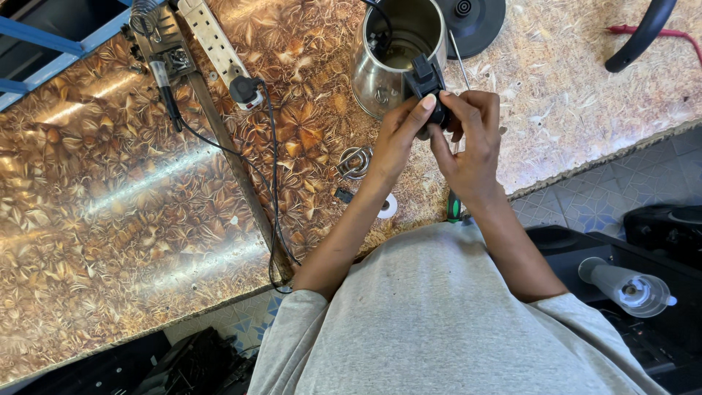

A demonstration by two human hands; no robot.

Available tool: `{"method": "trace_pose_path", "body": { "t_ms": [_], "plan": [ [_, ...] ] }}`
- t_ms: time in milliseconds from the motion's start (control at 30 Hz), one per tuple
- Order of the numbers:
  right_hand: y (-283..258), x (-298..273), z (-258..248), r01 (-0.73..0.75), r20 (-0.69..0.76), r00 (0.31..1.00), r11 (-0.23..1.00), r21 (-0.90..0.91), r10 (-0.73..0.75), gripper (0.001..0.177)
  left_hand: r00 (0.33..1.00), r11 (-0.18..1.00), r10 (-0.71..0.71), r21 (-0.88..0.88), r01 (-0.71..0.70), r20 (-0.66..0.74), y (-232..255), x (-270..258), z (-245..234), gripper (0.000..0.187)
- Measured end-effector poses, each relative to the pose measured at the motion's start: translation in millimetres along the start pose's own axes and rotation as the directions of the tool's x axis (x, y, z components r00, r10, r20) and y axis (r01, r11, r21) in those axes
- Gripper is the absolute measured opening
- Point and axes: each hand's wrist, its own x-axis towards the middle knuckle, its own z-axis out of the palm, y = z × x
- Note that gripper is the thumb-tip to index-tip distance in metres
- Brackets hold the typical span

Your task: The person repairs an electric kettle by soldering wires, attaching a black plastic component to the kettle's handle, and securing it with a screwdriver. They then attach the kettle's handle and plug in the power cord.

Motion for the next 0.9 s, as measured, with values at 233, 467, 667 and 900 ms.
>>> {"method": "trace_pose_path", "body": {
  "t_ms": [233,467,667,900],
  "plan": [
    [7.3,-14.7,9.2,0.025,-0.094,0.995,1.000,0.005,-0.024,0.029,0.999,0.997,-0.009,0.077,0.013,-0.048,20.8,-5.6,9.2,0.034],
    [12.3,-20.5,2.0,-0.072,-0.183,0.976,0.969,0.236,0.117,0.022,0.992,0.899,0.096,0.434,-0.051,-0.082,0.0,3.1,-4.5,0.049],
    [12.9,-21.9,-4.4,-0.234,-0.118,0.935,0.833,0.502,0.334,0.026,0.990,0.907,0.119,0.413,-0.077,-0.077,-0.8,2.9,-6.9,0.049],
    [34.6,-22.2,-5.7,-0.401,0.138,0.842,0.436,0.805,0.521,0.022,0.989,0.953,0.111,0.273,-0.133,0.093,-26.1,-0.9,-23.4,0.040]
  ]
}}
